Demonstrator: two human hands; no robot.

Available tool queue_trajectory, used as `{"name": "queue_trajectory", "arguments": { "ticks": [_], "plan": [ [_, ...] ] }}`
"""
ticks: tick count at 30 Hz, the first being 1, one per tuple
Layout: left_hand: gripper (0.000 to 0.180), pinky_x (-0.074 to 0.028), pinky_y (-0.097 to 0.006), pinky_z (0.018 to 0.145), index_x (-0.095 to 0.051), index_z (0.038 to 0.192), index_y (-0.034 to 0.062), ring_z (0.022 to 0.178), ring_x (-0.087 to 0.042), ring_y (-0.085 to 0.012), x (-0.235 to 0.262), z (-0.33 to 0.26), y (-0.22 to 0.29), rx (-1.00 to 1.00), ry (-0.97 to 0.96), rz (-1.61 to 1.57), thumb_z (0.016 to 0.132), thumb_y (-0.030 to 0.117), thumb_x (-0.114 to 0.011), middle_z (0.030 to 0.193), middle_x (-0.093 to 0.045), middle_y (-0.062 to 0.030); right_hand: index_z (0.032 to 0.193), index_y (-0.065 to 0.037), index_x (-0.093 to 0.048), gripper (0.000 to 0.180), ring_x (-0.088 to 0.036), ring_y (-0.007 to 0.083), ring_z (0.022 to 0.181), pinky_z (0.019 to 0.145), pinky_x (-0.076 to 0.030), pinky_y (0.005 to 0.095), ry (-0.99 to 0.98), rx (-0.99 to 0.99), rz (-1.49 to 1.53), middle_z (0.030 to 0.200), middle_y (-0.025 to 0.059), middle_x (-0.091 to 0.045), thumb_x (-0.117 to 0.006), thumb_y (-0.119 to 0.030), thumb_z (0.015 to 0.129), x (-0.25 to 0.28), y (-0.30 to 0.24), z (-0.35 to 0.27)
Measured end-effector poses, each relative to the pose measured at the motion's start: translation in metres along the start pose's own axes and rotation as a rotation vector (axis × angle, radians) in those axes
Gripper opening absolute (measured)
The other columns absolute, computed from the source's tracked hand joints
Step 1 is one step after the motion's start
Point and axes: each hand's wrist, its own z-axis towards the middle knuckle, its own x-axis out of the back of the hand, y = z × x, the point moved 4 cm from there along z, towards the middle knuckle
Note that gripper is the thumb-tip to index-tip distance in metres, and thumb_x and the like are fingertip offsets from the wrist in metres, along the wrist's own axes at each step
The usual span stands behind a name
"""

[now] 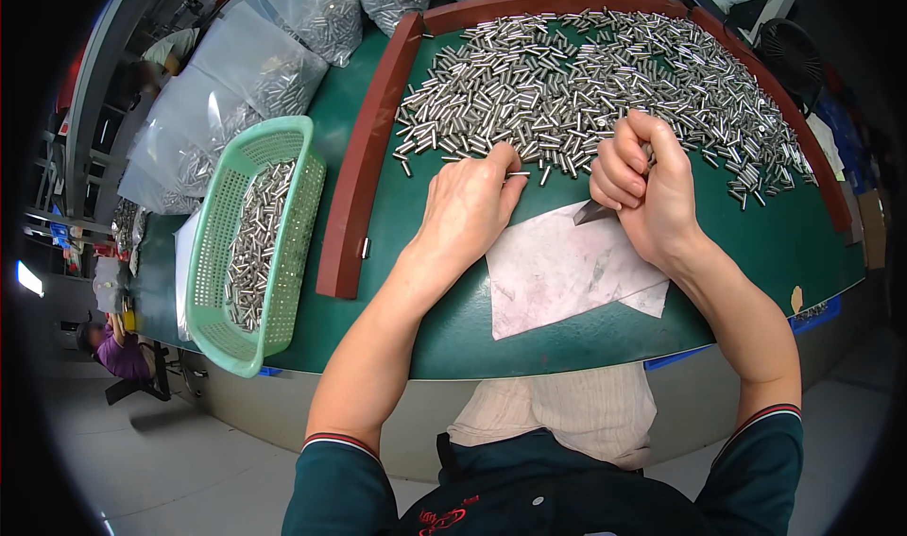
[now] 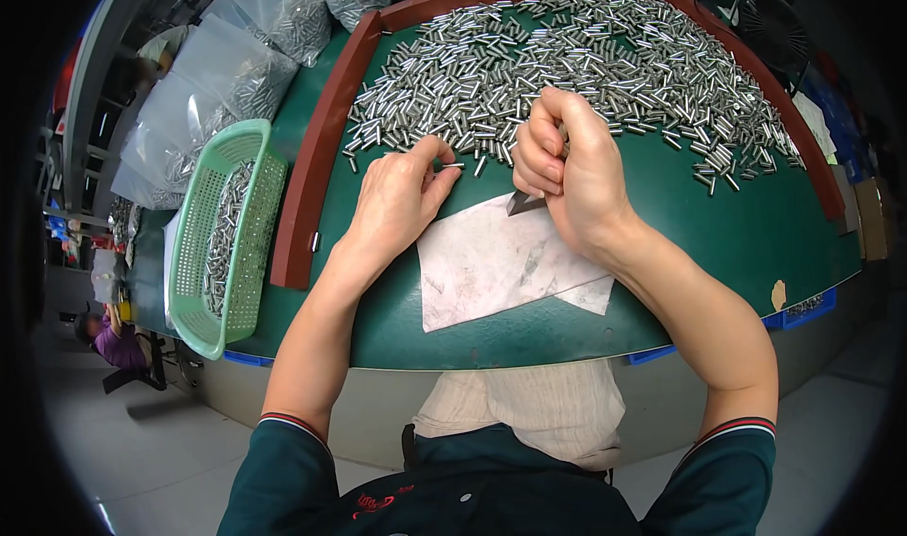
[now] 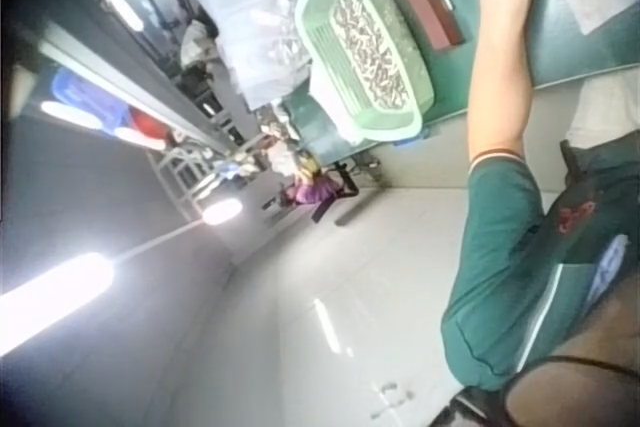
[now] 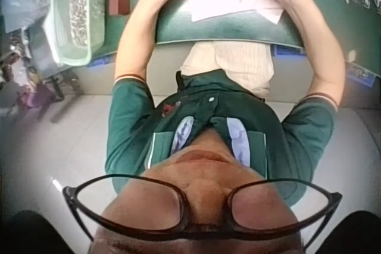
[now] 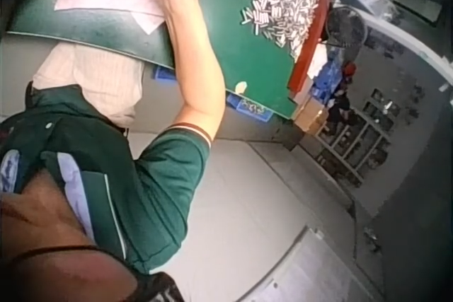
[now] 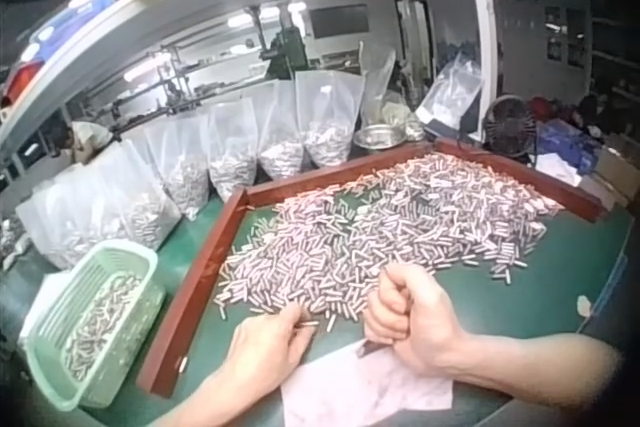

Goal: Inspecting and sorting small metal pins at a manufacturing workbench.

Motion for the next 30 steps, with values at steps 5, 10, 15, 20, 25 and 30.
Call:
{"name": "queue_trajectory", "arguments": {
  "ticks": [5, 10, 15, 20, 25, 30],
  "plan": [
    [0.011, -0.044, -0.044, 0.055, -0.053, 0.076, 0.0016, 0.058, -0.057, -0.0345, 0.000, 0.000, -0.001, 0.019, -0.001, -0.007, 0.075, 0.011, -0.059, 0.058, -0.057, -0.0160, 0.056, -0.013, -0.028, 0.034, -0.020, 0.0071, 0.039, 0.041, -0.020, 0.0236, 0.010, -0.007, 0.000, 0.043, -0.0025, -0.026, -0.031, -0.025, 0.087, 0.000, 0.000, 0.000],
    [0.014, -0.036, -0.027, 0.046, -0.052, 0.076, 0.0004, 0.049, -0.045, -0.0106, 0.004, 0.000, -0.003, 0.139, 0.066, -0.342, 0.079, 0.013, -0.058, 0.054, -0.048, -0.0027, 0.056, -0.013, -0.028, 0.033, -0.020, 0.0073, 0.039, 0.040, -0.020, 0.0236, 0.003, -0.001, -0.001, 0.043, -0.0026, -0.026, -0.032, -0.025, 0.087, -0.001, 0.000, 0.000],
    [0.010, -0.023, -0.016, 0.044, -0.050, 0.081, 0.0072, 0.048, -0.025, -0.0026, -0.007, -0.002, -0.001, 0.507, -0.253, -1.449, 0.085, 0.015, -0.055, 0.064, -0.045, 0.0026, 0.056, -0.013, -0.028, 0.032, -0.020, 0.0074, 0.039, 0.041, -0.020, 0.0236, 0.023, -0.014, 0.012, 0.044, -0.0026, -0.026, -0.032, -0.024, 0.086, 0.002, 0.001, 0.001],
    [0.007, -0.023, -0.016, 0.043, -0.054, 0.088, 0.0047, 0.048, -0.027, -0.0021, -0.014, -0.006, 0.004, 0.553, -0.373, -1.574, 0.085, 0.012, -0.053, 0.069, -0.050, -0.0002, 0.056, -0.013, -0.028, 0.032, -0.019, 0.0075, 0.039, 0.041, -0.020, 0.0238, 0.010, -0.029, 0.011, 0.044, -0.0027, -0.026, -0.032, -0.025, 0.086, 0.002, 0.000, 0.001],
    [0.017, -0.023, -0.016, 0.043, -0.055, 0.100, 0.0016, 0.047, -0.027, -0.0015, -0.012, -0.006, 0.008, 0.527, -0.421, -1.567, 0.087, 0.012, -0.050, 0.072, -0.053, -0.0016, 0.053, -0.014, -0.027, 0.037, -0.019, 0.0075, 0.037, 0.039, -0.019, 0.0238, 0.089, -0.084, 0.060, 0.042, -0.0039, -0.023, -0.031, -0.025, 0.088, 0.001, 0.002, 0.001],
    [0.019, -0.023, -0.016, 0.043, -0.054, 0.101, 0.0001, 0.047, -0.027, -0.0015, -0.013, -0.007, 0.008, 0.553, -0.426, -1.526, 0.088, 0.013, -0.048, 0.072, -0.053, -0.0017, 0.055, -0.014, -0.028, 0.034, -0.019, 0.0075, 0.038, 0.040, -0.020, 0.0236, 0.072, -0.095, 0.061, 0.043, -0.0036, -0.024, -0.032, -0.025, 0.087, 0.003, 0.003, 0.002]
  ]
}}
